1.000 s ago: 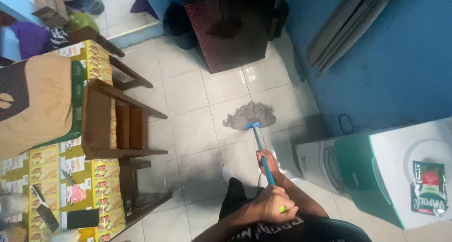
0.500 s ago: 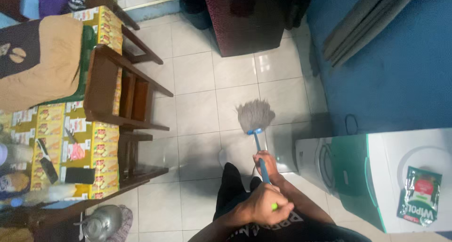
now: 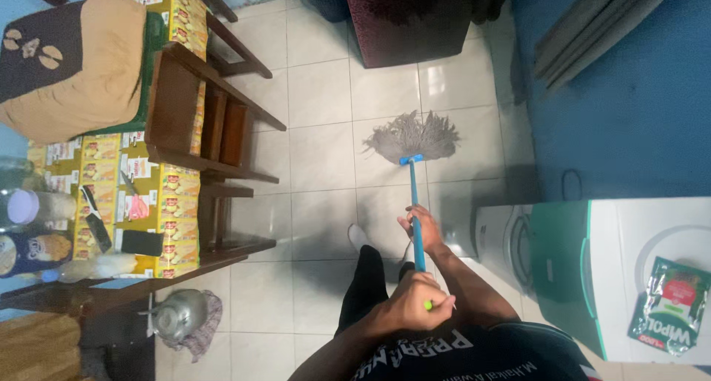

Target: The person mops the tiled floor using a mop, moving it back and forth across different sections of the room.

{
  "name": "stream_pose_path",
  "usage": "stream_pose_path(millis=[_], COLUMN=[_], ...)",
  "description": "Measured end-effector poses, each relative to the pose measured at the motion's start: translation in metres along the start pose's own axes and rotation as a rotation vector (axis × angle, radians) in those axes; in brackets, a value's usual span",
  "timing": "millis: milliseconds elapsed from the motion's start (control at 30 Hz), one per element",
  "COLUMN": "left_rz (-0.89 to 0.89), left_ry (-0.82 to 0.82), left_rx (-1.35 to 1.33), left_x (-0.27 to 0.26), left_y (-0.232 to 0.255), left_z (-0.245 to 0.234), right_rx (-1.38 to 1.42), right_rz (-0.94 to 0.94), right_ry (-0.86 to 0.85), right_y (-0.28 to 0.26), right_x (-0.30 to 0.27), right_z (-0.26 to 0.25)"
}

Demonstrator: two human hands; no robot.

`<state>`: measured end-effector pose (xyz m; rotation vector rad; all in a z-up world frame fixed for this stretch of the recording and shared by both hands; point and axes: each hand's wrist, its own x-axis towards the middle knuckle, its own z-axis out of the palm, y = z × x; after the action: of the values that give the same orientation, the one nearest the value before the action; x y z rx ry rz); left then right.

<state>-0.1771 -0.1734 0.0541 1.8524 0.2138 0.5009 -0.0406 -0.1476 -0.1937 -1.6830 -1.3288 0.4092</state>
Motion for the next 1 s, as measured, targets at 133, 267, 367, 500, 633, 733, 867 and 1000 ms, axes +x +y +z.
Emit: stream_pose_path(millis=[133, 267, 367, 500, 633, 733, 867, 1000], left_rz=[-0.082, -0.001, 0.146, 0.119, 0.044, -0.015, -0.01, -0.026], left_ry=[0.008, -0.098, -0.122, -0.135, -0.159, -0.095, -0.02, -0.119], left_rx=[-0.028, -0.095, -0.052, 0.021, 0.033, 0.003, 0.035, -0.03], left_x=[0.006, 0.007, 0.008, -0.001, -0.016, -0.031, -0.047, -0.068], left_y=[0.042, 0.056, 0.046, 0.028, 0.015, 0.011, 0.012, 0.015], left_z=[-0.019, -0.028, -0.029, -0.014, -0.023, -0.043, -0.071, -0.094], right_rx=[-0.005, 0.015, 0.125, 0.01, -0.026, 0.024, -0.008, -0.126], right_rz=[0.235, -0.08, 0.209, 0.182, 0.16, 0.154, 0.272, 0.318], right_ry=[-0.063, -0.143, -0.181, -0.036, 0.031, 0.037, 0.014, -0.053], right_y=[-0.012, -0.004, 0.001, -0.001, -0.006, -0.017, -0.039, -0.062], right_x=[-0.018, -0.049, -0.054, -0.041, -0.025, -0.025, -0.015, -0.018], right_z=[0.009, 0.008, 0.009, 0.016, 0.026, 0.044, 0.066, 0.077])
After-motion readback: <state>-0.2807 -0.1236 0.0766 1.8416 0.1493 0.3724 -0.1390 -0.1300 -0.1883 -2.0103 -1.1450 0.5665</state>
